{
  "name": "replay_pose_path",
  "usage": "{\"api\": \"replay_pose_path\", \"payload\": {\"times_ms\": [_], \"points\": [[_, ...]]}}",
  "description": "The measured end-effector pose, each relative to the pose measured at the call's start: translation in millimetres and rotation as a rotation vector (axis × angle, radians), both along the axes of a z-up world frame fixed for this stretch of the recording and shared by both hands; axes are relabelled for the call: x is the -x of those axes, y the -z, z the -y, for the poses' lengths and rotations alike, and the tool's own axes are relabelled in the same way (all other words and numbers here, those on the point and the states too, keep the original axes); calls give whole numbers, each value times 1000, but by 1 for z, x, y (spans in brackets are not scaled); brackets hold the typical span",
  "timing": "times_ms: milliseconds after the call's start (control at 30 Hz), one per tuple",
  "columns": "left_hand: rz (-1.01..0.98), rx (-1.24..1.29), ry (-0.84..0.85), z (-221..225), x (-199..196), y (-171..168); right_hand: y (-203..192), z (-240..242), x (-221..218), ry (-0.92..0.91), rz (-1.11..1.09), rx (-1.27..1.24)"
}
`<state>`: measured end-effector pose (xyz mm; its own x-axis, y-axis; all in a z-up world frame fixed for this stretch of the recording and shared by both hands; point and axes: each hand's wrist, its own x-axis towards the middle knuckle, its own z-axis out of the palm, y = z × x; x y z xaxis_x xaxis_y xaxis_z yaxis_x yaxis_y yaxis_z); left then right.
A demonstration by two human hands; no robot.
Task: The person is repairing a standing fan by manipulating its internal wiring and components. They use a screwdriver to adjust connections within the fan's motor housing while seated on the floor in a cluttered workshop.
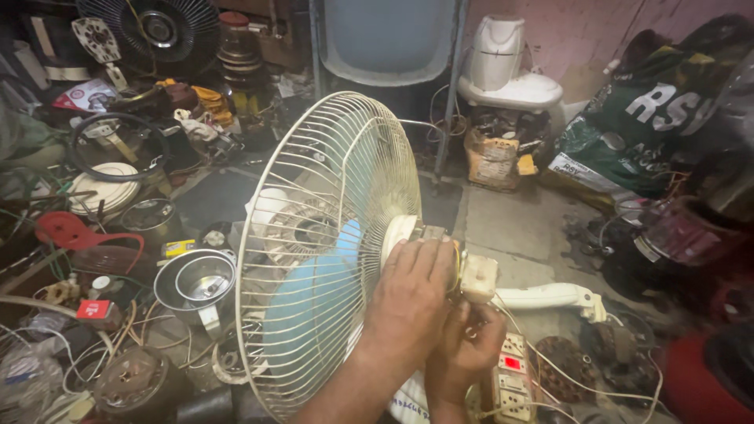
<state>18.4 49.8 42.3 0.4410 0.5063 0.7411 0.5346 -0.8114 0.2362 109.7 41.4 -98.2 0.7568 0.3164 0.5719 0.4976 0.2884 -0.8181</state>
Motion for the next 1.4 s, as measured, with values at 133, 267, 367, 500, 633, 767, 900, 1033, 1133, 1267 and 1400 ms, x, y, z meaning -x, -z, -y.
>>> {"api": "replay_pose_path", "payload": {"times_ms": [133,267,367,500,633,767,900,1033,1133,1267,1400], "points": [[0,-10,-29,0,2,6,6,15,-3,-239,-210,-17],[28,11,-79,2,2,16,8,37,-23,-506,-345,88],[119,-7,-31,2,0,24,6,46,-53,-624,-245,212],[77,-51,-73,1,1,31,-1,62,-91,-655,117,401],[111,-9,-74,6,-1,32,-22,78,-127,-768,138,497],[133,-29,-74,9,-2,33,-47,78,-147,-672,596,553],[151,-5,-78,7,-2,37,-70,76,-144,-698,423,683],[161,-32,-79,6,1,41,-89,75,-138,-713,524,647],[158,-36,-77,6,3,41,-93,69,-136,-707,525,712],[155,-30,-73,5,3,40,-92,63,-137,-717,542,738],[161,-25,-66,4,2,42,-91,68,-136,-715,445,727]]}}
